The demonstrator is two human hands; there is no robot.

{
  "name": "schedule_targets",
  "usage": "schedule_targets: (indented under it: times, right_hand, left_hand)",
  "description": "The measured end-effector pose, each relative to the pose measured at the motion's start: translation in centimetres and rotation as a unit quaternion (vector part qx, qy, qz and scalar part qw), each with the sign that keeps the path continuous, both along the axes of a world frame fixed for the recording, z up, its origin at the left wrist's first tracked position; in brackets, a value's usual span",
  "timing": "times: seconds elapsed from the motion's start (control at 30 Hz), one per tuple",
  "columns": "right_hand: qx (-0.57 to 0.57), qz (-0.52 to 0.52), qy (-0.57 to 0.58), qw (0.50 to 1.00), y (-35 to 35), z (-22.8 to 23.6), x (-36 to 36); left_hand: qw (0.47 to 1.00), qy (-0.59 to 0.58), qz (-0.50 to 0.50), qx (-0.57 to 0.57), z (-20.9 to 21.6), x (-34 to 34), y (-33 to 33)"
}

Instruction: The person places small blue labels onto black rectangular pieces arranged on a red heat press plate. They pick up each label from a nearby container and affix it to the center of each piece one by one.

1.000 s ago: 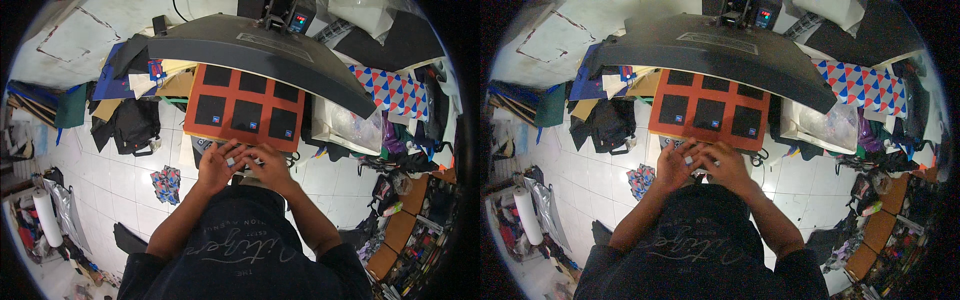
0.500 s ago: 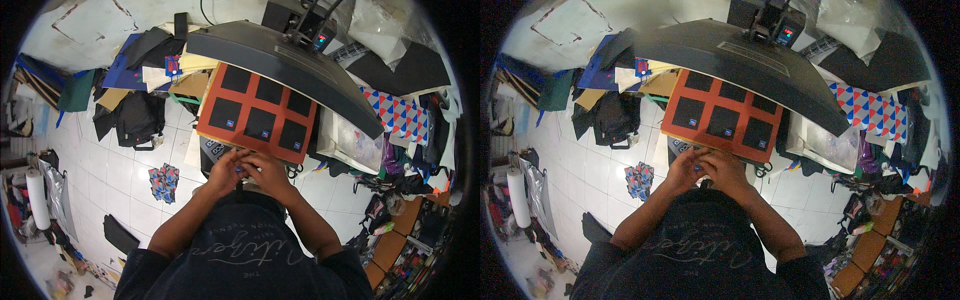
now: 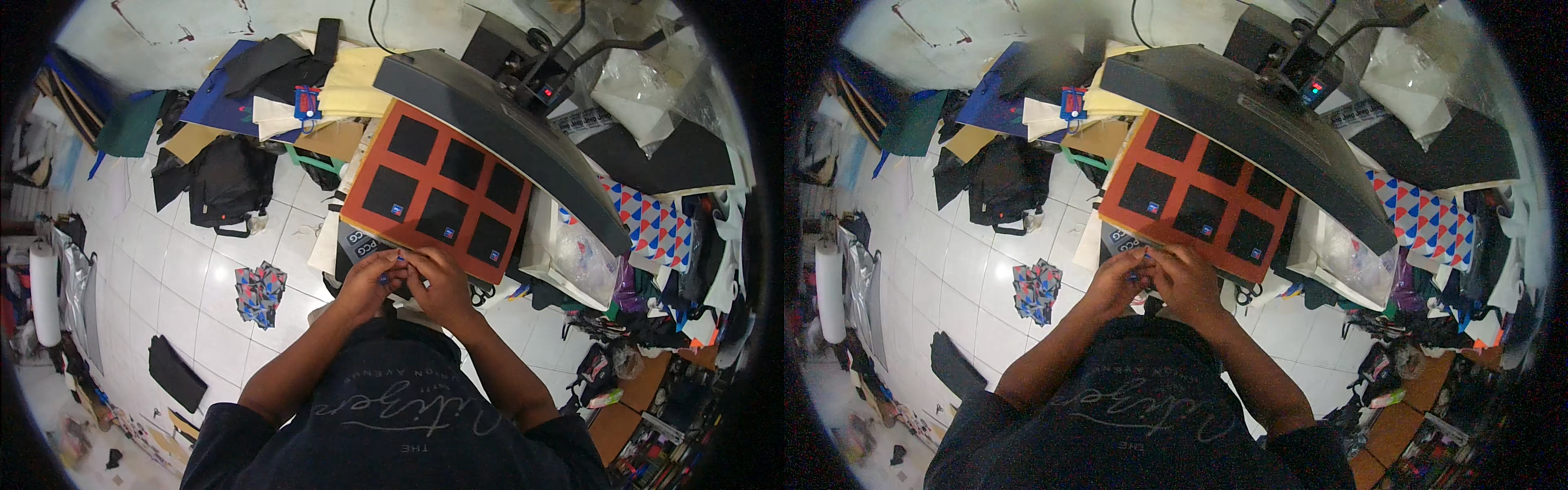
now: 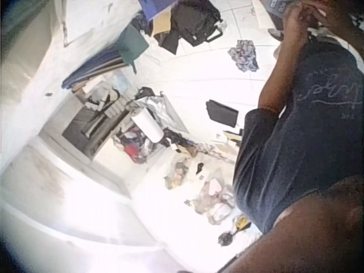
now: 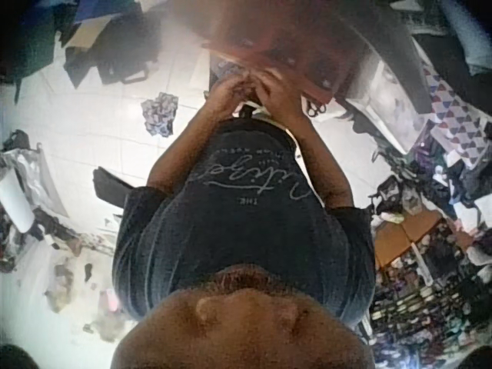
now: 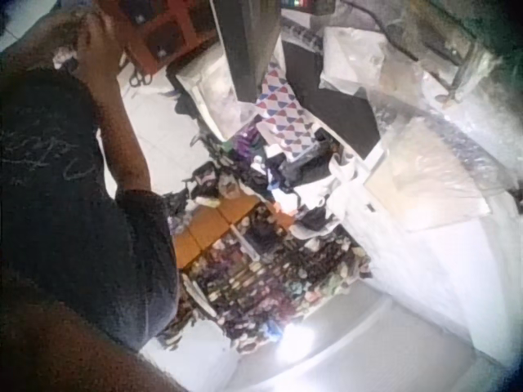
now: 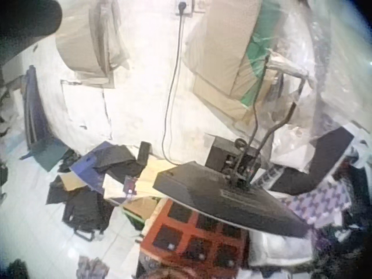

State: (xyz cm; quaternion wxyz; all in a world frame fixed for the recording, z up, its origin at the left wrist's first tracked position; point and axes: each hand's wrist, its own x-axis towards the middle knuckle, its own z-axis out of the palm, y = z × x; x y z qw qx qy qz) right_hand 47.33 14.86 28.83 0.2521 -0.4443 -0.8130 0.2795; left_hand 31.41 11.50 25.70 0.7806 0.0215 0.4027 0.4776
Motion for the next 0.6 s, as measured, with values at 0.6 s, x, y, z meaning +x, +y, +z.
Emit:
schedule_targets:
  times: [0.6]
  right_hand:
    - [-0.351,-0.036,0.147,0.924,0.9,-1.8,-8.3]
  left_hand:
    - [0.998,0.068,0.013,-0.014,-0.5,-8.4,-1.0]
